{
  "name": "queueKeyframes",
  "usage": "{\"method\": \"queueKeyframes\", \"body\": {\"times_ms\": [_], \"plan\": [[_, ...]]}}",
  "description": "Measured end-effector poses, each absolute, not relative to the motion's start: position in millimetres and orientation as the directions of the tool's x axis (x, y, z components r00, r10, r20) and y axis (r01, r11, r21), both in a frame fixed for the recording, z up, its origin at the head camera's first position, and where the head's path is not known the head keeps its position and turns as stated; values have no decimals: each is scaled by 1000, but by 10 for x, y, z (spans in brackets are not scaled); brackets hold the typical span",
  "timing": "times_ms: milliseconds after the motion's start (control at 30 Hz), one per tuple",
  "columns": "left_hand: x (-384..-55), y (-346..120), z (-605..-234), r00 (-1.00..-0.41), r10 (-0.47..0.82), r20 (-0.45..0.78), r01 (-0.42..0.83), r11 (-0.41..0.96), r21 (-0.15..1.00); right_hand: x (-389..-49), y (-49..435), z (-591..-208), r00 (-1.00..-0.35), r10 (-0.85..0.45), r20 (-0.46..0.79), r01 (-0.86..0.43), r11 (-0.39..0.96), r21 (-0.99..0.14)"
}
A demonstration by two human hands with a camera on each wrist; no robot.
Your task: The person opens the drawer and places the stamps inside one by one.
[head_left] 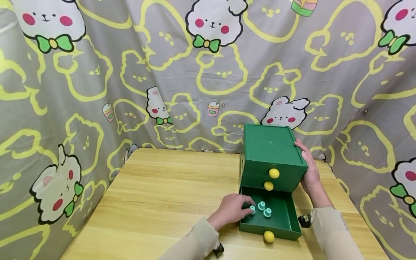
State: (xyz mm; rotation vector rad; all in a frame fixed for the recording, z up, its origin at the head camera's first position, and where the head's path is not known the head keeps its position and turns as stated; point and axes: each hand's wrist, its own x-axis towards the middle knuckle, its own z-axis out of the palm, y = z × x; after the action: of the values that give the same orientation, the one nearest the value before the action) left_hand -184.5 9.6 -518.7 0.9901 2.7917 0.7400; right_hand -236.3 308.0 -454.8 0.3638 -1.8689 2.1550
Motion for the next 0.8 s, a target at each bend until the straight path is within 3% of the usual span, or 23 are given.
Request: {"method": "queueKeyframes", "body": {"times_ms": [433,800], "plan": [[-1857,65,-5180,-788,600,139,589,669,453,-2375,3086,-4501,-929,33,369,-370,-138,-919],[-1842,4,-5025,-781,610,135,581,631,514,-2347,3108,-4497,-945,34,325,-327,-125,-937]]}}
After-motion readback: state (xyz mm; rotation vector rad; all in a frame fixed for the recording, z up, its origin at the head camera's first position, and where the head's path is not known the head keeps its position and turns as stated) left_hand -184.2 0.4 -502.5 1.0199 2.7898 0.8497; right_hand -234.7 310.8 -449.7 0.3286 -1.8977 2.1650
